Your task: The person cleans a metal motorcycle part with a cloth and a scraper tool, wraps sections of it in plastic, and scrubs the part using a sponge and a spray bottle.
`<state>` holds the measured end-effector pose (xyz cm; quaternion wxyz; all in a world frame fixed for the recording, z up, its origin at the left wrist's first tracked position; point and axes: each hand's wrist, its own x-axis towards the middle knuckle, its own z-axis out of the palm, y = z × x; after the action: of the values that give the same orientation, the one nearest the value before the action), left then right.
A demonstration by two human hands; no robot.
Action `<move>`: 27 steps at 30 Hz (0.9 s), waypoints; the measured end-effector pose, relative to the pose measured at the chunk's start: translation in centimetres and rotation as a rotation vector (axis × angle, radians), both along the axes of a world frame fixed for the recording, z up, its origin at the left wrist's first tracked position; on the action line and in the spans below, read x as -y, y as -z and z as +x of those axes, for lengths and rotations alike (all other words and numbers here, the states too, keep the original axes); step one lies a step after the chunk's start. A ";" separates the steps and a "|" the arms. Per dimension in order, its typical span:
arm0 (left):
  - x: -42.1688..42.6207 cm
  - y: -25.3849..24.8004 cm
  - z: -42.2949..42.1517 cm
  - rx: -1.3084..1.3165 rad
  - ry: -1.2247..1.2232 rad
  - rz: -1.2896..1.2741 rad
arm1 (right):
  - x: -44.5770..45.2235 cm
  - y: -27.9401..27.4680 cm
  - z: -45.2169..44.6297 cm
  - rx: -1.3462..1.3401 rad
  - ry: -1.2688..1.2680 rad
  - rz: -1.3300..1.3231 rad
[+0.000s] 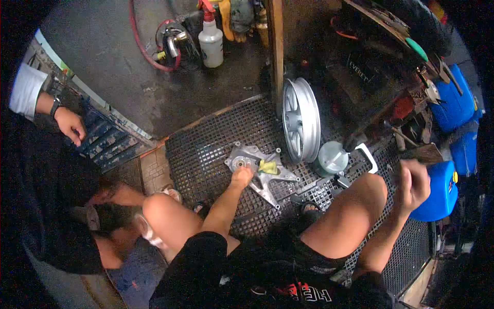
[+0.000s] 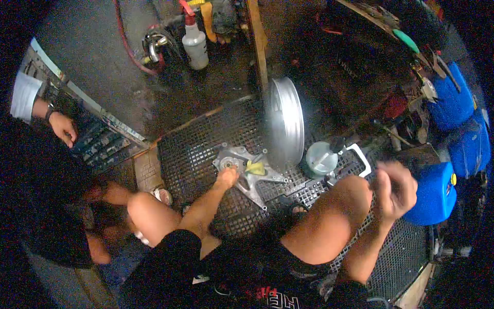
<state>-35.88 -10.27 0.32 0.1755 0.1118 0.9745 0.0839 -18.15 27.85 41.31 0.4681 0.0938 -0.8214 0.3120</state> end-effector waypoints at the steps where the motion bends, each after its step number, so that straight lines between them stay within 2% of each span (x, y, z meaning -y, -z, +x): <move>1: 0.2 0.7 -0.5 0.006 0.017 0.021 | -2.4 3.3 1.5 0.006 0.089 -0.161; 2: 0.5 1.4 -1.0 0.013 0.031 0.039 | -2.6 5.0 2.8 0.007 0.108 -0.464; 4: 0.9 0.8 -1.3 -0.032 0.029 0.067 | -4.2 8.8 5.3 -0.001 0.183 -0.692; 6: 1.8 0.3 -2.8 0.025 0.064 -0.015 | -5.3 13.2 7.5 0.132 0.428 -0.775; 7: 2.0 0.1 -3.8 0.052 0.082 -0.053 | -6.0 16.2 8.7 0.205 0.503 -0.723; 9: 2.7 -1.5 -5.2 0.006 0.092 -0.050 | -7.3 23.5 11.7 0.417 0.536 -0.734; 10: 3.0 -2.7 -5.5 0.006 0.078 -0.049 | -5.5 23.6 12.4 0.562 0.584 -0.705; 11: 3.4 -3.9 -5.9 0.007 0.063 -0.048 | -4.5 25.2 13.1 0.515 0.543 -0.488; 12: 4.0 -4.7 -6.4 0.031 0.022 -0.029 | -4.6 28.3 15.5 0.653 0.387 -0.699; 13: 4.7 -4.9 -6.8 0.017 0.011 -0.052 | -3.8 30.6 16.7 0.658 0.361 -0.603; 15: 6.3 -4.4 -7.8 -0.011 -0.022 -0.088 | -2.5 37.0 21.6 0.814 0.351 -0.939; 16: 7.7 -2.1 -8.6 -0.041 -0.021 -0.050 | -1.5 38.8 23.8 0.935 0.378 -0.995; 20: 9.9 -1.2 -9.9 0.026 -0.158 -0.045 | 2.0 40.1 30.1 1.303 0.492 -1.025; 23: 10.4 -0.3 -8.8 -0.074 -0.255 0.017 | 2.6 39.3 33.6 1.439 0.556 -1.035; 27: 9.5 0.0 -6.7 -0.030 -0.315 0.034 | 3.3 38.5 36.4 1.544 0.615 -1.049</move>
<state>-42.54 -19.81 0.35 0.1439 -0.0381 0.9809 0.1251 18.25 24.58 2.86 -0.1544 -0.5738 -0.6474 0.4772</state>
